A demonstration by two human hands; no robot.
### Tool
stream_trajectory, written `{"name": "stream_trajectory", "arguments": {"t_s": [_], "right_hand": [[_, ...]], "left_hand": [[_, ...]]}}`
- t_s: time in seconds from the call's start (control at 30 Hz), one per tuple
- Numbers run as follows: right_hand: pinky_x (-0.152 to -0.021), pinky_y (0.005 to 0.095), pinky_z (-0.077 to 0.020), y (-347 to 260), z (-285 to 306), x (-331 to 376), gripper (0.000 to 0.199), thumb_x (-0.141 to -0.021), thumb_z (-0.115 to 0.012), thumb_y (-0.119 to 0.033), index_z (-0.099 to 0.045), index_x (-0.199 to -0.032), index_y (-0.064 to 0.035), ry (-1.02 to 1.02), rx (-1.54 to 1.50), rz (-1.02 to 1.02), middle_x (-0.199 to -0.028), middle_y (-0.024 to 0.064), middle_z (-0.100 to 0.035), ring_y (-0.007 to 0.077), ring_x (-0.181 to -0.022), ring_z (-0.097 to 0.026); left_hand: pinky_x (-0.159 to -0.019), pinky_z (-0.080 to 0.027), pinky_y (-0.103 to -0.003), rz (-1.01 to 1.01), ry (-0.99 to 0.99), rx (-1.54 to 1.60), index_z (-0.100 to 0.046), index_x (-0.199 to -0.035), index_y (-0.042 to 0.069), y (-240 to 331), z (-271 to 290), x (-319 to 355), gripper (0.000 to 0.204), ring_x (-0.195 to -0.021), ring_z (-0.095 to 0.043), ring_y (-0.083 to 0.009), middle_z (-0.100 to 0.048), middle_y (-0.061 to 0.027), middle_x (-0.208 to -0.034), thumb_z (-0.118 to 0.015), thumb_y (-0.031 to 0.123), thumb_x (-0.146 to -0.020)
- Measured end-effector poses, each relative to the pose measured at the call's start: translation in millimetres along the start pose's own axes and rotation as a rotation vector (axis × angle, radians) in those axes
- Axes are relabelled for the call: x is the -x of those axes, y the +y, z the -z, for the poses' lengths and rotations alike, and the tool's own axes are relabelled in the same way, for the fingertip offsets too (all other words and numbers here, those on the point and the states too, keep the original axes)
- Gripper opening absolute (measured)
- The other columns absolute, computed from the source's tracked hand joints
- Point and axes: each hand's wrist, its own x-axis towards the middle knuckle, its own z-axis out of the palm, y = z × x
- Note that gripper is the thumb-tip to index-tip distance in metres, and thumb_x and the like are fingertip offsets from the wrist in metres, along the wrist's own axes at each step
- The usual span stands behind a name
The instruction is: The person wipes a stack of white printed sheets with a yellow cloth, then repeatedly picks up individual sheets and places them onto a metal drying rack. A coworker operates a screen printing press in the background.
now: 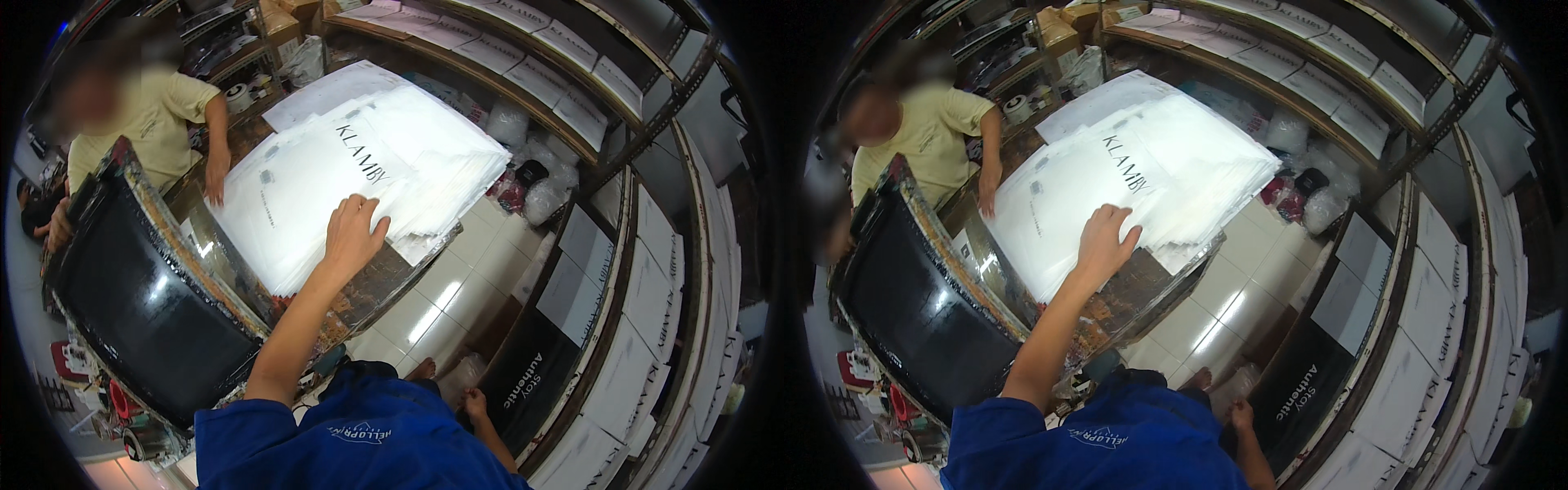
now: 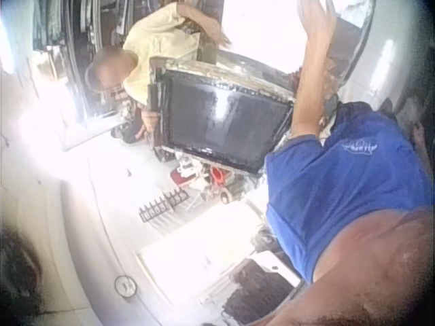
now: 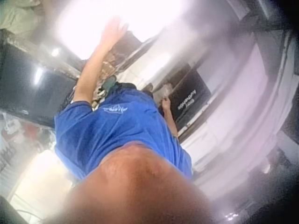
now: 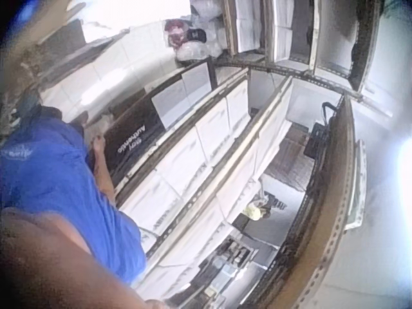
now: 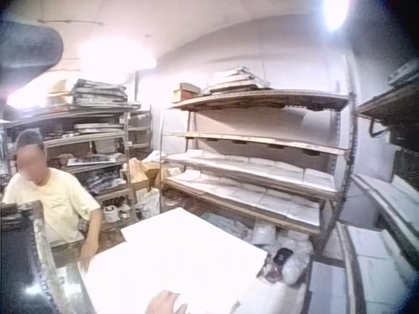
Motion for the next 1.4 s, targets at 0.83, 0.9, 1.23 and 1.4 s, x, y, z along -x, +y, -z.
{"name": "stream_trajectory", "arguments": {"t_s": [0.83, 0.9, 1.23, 1.4], "right_hand": [[-0.065, 0.0292, -0.0498, 16, 25, 14, 0.024, -0.096, -0.055, -0.027, -0.062, -0.099, -0.0034, 0.264, -0.064, 0.357, -0.079, 0.0029, -0.061, 0.0119, -0.071, -0.058], [-0.069, 0.0272, -0.0485, -76, 35, 31, 0.023, -0.096, -0.053, -0.020, -0.061, -0.110, -0.0045, 0.210, -0.292, 0.452, -0.091, 0.0021, -0.061, 0.0101, -0.080, -0.056], [-0.064, 0.0299, -0.0481, -323, 48, 170, 0.045, -0.089, -0.063, -0.024, -0.042, -0.123, -0.0039, -0.104, -0.409, 1.112, -0.112, 0.0123, -0.054, 0.0162, -0.075, -0.059], [-0.064, 0.0326, -0.0479, -256, 51, 184, 0.028, -0.083, -0.060, -0.011, -0.053, -0.108, -0.0004, 0.202, -0.221, 1.040, -0.096, 0.0143, -0.061, 0.0189, -0.071, -0.060]], "left_hand": [[-0.071, -0.045, -0.048, -0.194, -0.473, -0.170, -0.059, -0.089, -0.004, -74, -130, -189, 0.019, -0.081, -0.060, -0.0405, -0.062, -0.0265, -0.085, -0.053, 0.009, -0.077], [-0.064, -0.044, -0.041, -0.233, -0.513, 0.024, -0.055, -0.085, -0.005, -4, -81, -165, 0.012, -0.070, -0.058, -0.0316, -0.059, -0.0212, -0.075, -0.053, 0.006, -0.080], [-0.071, -0.039, -0.043, -0.864, -0.638, 0.189, -0.056, -0.094, 0.002, 175, 7, 43, 0.022, -0.077, -0.050, -0.0345, -0.054, -0.0142, -0.080, -0.062, 0.002, -0.073], [-0.068, -0.038, -0.042, -1.053, -0.743, 0.238, -0.048, -0.078, 0.006, 209, 7, 124, 0.017, -0.073, -0.049, -0.0301, -0.047, -0.0122, -0.073, -0.064, 0.005, -0.071]]}}
